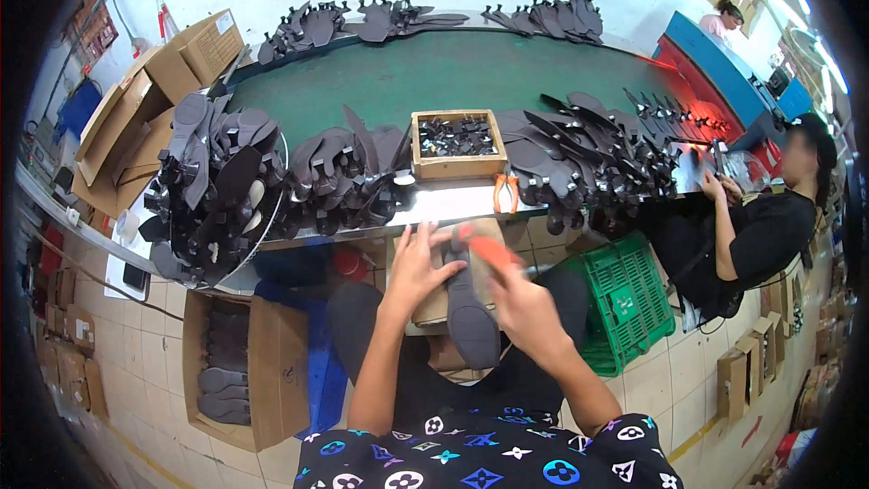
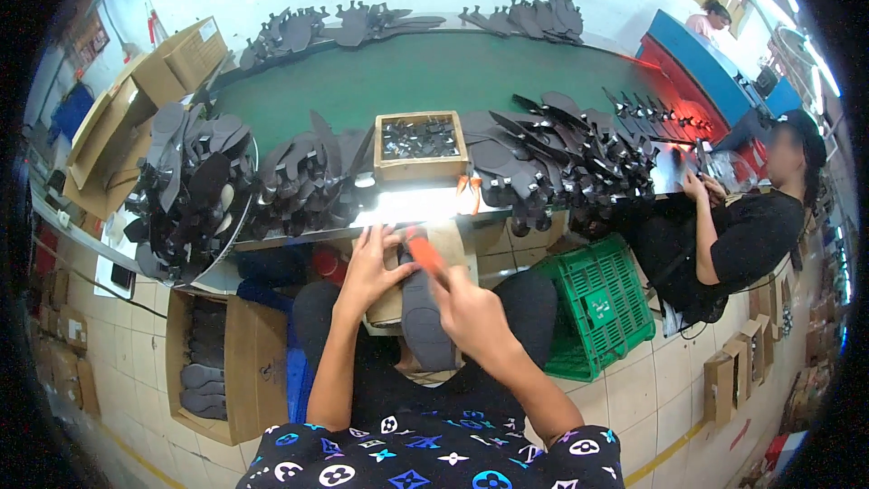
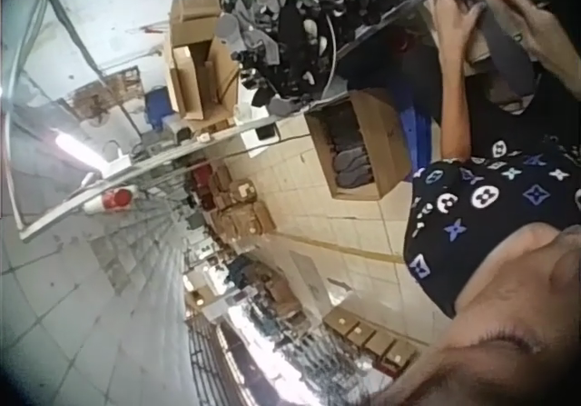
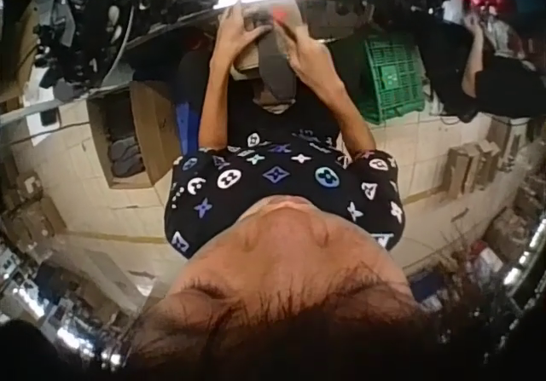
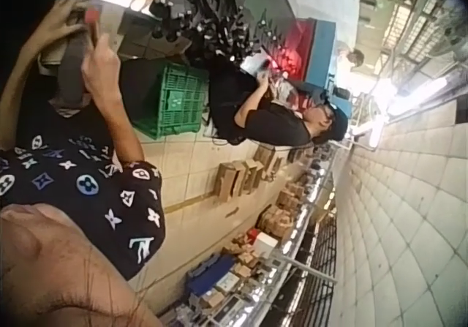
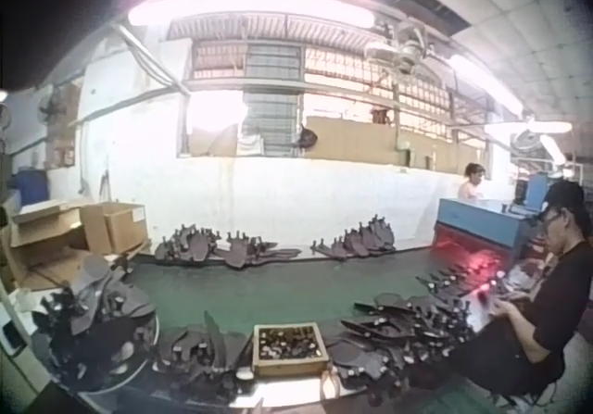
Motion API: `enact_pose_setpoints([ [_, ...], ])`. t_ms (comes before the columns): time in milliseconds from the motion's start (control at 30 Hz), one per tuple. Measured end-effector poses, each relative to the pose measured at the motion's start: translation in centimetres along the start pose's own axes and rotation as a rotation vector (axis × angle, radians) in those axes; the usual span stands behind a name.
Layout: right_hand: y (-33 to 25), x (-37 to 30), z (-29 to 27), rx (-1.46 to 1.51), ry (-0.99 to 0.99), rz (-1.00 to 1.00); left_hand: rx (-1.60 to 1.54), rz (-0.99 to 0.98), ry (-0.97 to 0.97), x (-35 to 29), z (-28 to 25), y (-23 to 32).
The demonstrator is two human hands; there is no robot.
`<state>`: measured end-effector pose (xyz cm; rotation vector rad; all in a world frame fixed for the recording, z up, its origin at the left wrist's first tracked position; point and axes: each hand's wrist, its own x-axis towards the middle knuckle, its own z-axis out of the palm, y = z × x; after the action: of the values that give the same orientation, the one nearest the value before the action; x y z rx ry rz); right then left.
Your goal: Assembling shoe components by hammering a buckle and strap onto a sole.
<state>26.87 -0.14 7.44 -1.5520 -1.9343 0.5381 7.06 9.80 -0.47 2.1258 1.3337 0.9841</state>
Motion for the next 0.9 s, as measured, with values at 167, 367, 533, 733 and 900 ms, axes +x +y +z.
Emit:
enact_pose_setpoints([
  [167,-1.9,0.7,-3.1,0.283,0.357,-0.297,-0.069,-0.087,-0.107,0.0,0.1,-0.4],
  [367,0.4,1.2,-0.4,0.131,-0.012,0.051,0.050,-0.027,-0.158,0.5,-0.4,0.4],
  [533,-1.0,2.3,-4.2,0.113,0.151,-0.160,0.030,0.118,-0.079,0.3,-0.7,0.0],
  [733,2.3,4.4,-1.9,0.160,0.191,-0.227,-0.559,0.130,-0.399,-4.6,-5.0,7.1],
  [900,4.4,4.0,0.6,-0.289,-0.097,-0.397,-0.871,-0.163,-0.595,-7.0,-8.2,11.2],
])
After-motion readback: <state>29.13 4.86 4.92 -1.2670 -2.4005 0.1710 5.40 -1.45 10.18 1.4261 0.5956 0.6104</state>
